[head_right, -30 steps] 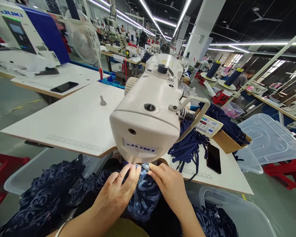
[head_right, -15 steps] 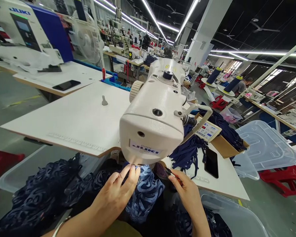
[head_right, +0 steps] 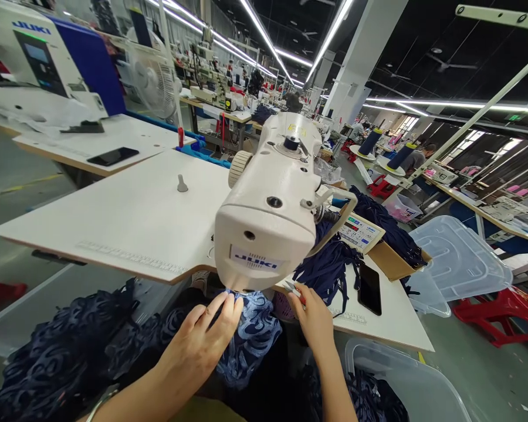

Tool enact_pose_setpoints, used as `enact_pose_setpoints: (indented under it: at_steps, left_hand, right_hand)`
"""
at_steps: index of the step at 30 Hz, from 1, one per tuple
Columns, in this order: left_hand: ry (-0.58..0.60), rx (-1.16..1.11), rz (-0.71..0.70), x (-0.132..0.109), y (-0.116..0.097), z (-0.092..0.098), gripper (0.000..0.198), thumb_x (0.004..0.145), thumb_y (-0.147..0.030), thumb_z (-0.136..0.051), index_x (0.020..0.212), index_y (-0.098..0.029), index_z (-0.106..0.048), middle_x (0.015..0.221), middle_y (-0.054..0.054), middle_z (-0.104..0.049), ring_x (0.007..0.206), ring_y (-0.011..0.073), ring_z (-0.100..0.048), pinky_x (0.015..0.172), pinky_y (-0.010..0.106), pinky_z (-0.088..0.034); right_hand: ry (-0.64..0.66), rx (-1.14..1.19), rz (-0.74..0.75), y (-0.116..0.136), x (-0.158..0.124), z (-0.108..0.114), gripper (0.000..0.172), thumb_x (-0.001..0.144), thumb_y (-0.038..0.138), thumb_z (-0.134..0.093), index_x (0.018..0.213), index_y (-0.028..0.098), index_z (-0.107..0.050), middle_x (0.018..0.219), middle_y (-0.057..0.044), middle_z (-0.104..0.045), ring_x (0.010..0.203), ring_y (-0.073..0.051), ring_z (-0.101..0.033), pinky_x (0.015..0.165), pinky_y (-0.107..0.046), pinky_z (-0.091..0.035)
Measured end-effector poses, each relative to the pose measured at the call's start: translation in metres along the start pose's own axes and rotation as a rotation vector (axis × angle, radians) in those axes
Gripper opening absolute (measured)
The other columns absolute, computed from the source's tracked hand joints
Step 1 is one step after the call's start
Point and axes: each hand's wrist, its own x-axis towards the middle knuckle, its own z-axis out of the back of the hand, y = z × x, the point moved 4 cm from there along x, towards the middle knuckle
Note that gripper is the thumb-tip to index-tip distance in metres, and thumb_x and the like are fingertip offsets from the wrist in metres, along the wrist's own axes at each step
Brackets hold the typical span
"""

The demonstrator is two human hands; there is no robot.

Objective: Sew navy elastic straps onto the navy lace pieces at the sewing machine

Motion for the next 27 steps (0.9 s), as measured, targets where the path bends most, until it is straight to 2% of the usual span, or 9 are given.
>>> enact_pose_setpoints:
  at_steps: [3, 7, 11, 13, 15, 18, 22, 25, 27]
  left_hand:
    - [0.002, -0.02, -0.021, 0.002, 0.001, 0.0, 0.041, 0.085, -0.007, -0.043, 0.121, -0.012, -0.06, 0.117, 0.011, -0.061, 0.109, 0.0243, -0.055, 0.086, 0.037, -0.037]
    - [-0.012, -0.054, -0.048, 0.001, 0.001, -0.001, 0.04, 0.085, -0.008, -0.044, 0.12, -0.013, -0.061, 0.118, 0.011, -0.059, 0.111, 0.0249, -0.054, 0.091, 0.038, -0.037]
    - [-0.031, -0.074, -0.057, -0.001, 0.0, -0.004, 0.04, 0.085, -0.009, -0.042, 0.121, -0.014, -0.06, 0.12, 0.01, -0.058, 0.112, 0.0242, -0.053, 0.095, 0.039, -0.036]
    - [-0.033, -0.075, -0.053, 0.0, 0.0, -0.004, 0.04, 0.086, -0.009, -0.041, 0.122, -0.013, -0.059, 0.122, 0.011, -0.058, 0.113, 0.0243, -0.053, 0.096, 0.038, -0.036]
    - [-0.03, -0.083, -0.043, 0.0, 0.0, -0.004, 0.041, 0.087, -0.008, -0.04, 0.123, -0.012, -0.058, 0.122, 0.012, -0.058, 0.113, 0.0242, -0.054, 0.096, 0.038, -0.036]
    - [-0.07, -0.188, -0.028, -0.002, 0.004, 0.001, 0.038, 0.089, -0.005, -0.037, 0.117, -0.013, -0.061, 0.116, 0.011, -0.063, 0.11, 0.0218, -0.056, 0.098, 0.036, -0.036]
    - [-0.156, -0.464, -0.067, -0.011, 0.009, 0.007, 0.036, 0.09, -0.005, -0.034, 0.111, -0.013, -0.062, 0.11, 0.009, -0.066, 0.114, 0.0183, -0.055, 0.106, 0.032, -0.034]
    - [-0.145, -0.576, -0.173, -0.013, 0.009, 0.006, 0.041, 0.09, -0.006, -0.033, 0.123, -0.013, -0.056, 0.124, 0.008, -0.061, 0.125, 0.0187, -0.047, 0.112, 0.032, -0.029]
    - [-0.108, -0.571, -0.187, -0.012, 0.009, 0.005, 0.046, 0.091, -0.008, -0.031, 0.133, -0.016, -0.048, 0.132, 0.006, -0.057, 0.128, 0.0189, -0.044, 0.114, 0.034, -0.024]
  right_hand:
    - [-0.076, -0.038, 0.098, 0.008, 0.017, -0.015, 0.029, 0.096, 0.035, -0.042, 0.099, 0.018, -0.065, 0.084, -0.007, -0.065, 0.079, -0.021, -0.061, 0.07, -0.03, -0.046]
    - [-0.137, 0.009, 0.079, 0.013, 0.033, -0.031, 0.029, 0.094, 0.023, -0.04, 0.089, 0.017, -0.067, 0.092, -0.012, -0.064, 0.089, -0.024, -0.057, 0.078, -0.037, -0.044]
    - [-0.128, 0.135, 0.025, 0.029, 0.022, -0.03, 0.039, 0.099, 0.028, -0.031, 0.087, 0.016, -0.067, 0.087, -0.01, -0.064, 0.087, -0.021, -0.058, 0.078, -0.036, -0.046]
    - [-0.014, 0.267, 0.018, 0.042, 0.005, -0.028, 0.053, 0.102, 0.031, -0.019, 0.082, 0.017, -0.067, 0.075, -0.006, -0.064, 0.074, -0.016, -0.06, 0.071, -0.028, -0.048]
    - [0.238, 0.542, -0.02, 0.054, -0.015, -0.033, 0.064, 0.102, 0.038, -0.011, 0.081, 0.018, -0.068, 0.07, -0.004, -0.064, 0.069, -0.015, -0.06, 0.069, -0.027, -0.049]
    - [0.521, 1.064, -0.141, 0.065, -0.043, -0.038, 0.061, 0.092, 0.064, -0.03, 0.085, 0.018, -0.069, 0.071, -0.004, -0.064, 0.069, -0.017, -0.06, 0.069, -0.031, -0.05]
    - [0.382, 1.368, -0.349, 0.066, -0.052, -0.026, 0.049, 0.078, 0.065, -0.058, 0.089, 0.018, -0.063, 0.071, -0.001, -0.061, 0.062, -0.015, -0.056, 0.061, -0.027, -0.047]
    - [0.415, 1.286, -0.285, 0.078, -0.046, -0.009, 0.037, 0.083, 0.055, -0.06, 0.088, 0.018, -0.063, 0.076, 0.0, -0.061, 0.067, -0.013, -0.056, 0.066, -0.024, -0.046]
    - [0.422, 1.092, -0.215, 0.079, -0.034, 0.0, 0.032, 0.086, 0.049, -0.058, 0.093, 0.019, -0.065, 0.083, 0.0, -0.064, 0.075, -0.013, -0.059, 0.072, -0.024, -0.047]
